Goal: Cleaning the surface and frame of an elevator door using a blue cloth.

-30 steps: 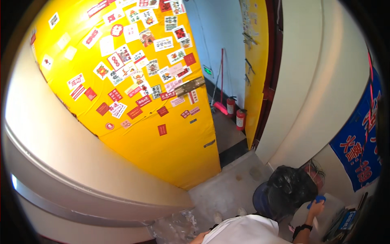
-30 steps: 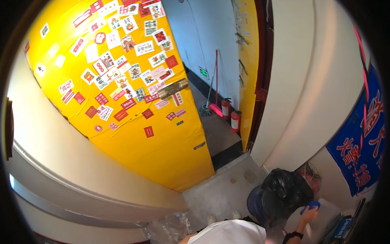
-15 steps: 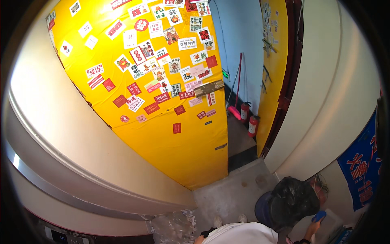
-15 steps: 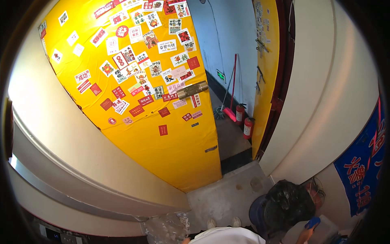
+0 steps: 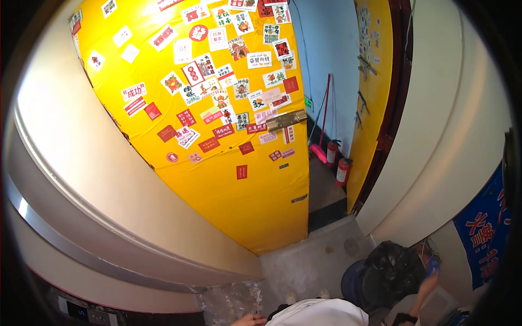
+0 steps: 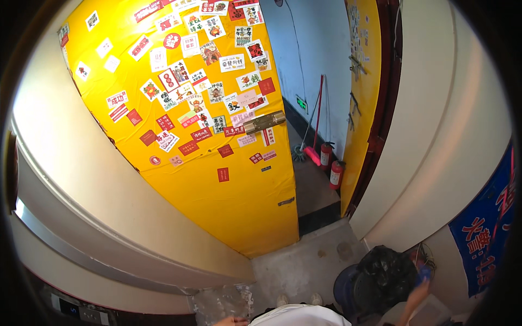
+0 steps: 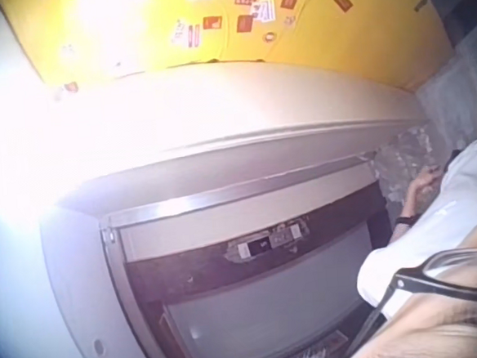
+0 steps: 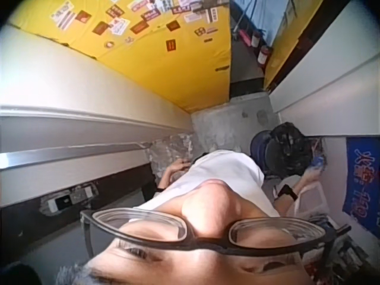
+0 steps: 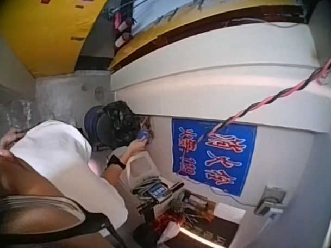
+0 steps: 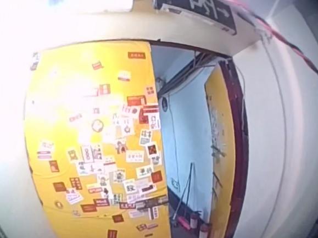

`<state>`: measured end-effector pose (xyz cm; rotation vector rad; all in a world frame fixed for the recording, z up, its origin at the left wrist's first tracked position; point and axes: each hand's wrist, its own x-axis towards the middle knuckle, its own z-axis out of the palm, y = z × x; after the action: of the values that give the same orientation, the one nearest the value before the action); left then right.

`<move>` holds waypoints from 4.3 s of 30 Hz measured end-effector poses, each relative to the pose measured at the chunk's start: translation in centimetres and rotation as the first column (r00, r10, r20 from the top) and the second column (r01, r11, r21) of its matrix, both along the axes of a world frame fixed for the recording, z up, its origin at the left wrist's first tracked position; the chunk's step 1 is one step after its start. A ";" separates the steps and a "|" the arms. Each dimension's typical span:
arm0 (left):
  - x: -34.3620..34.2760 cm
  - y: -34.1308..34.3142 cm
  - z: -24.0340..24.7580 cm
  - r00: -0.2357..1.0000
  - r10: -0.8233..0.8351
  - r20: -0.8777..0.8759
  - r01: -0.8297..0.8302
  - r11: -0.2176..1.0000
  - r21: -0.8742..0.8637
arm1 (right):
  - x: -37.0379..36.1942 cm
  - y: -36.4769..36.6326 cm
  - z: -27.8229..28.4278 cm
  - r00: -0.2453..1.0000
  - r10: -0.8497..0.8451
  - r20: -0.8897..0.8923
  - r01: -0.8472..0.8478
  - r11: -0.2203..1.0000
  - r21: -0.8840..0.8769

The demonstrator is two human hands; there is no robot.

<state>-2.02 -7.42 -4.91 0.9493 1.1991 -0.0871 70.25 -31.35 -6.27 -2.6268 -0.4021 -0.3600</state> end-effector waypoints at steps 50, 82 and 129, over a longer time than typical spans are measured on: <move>9.9 48.0 35.7 0.753 0.610 0.249 0.452 -0.753 0.479 | -36.7 70.3 42.3 0.317 0.403 0.859 -0.931 0.306 0.199; 9.9 48.2 35.8 0.789 0.541 0.290 0.384 -0.804 0.453 | -32.2 70.4 36.0 0.587 0.389 0.710 -0.784 0.493 0.377; 9.2 48.3 35.6 0.837 0.452 0.308 0.292 -0.845 0.449 | -42.8 70.5 42.1 0.267 0.409 0.872 -0.945 0.289 0.154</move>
<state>7.17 40.86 30.72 2.6682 1.5582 2.3487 27.44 39.17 35.82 -1.1493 -1.4349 -0.9451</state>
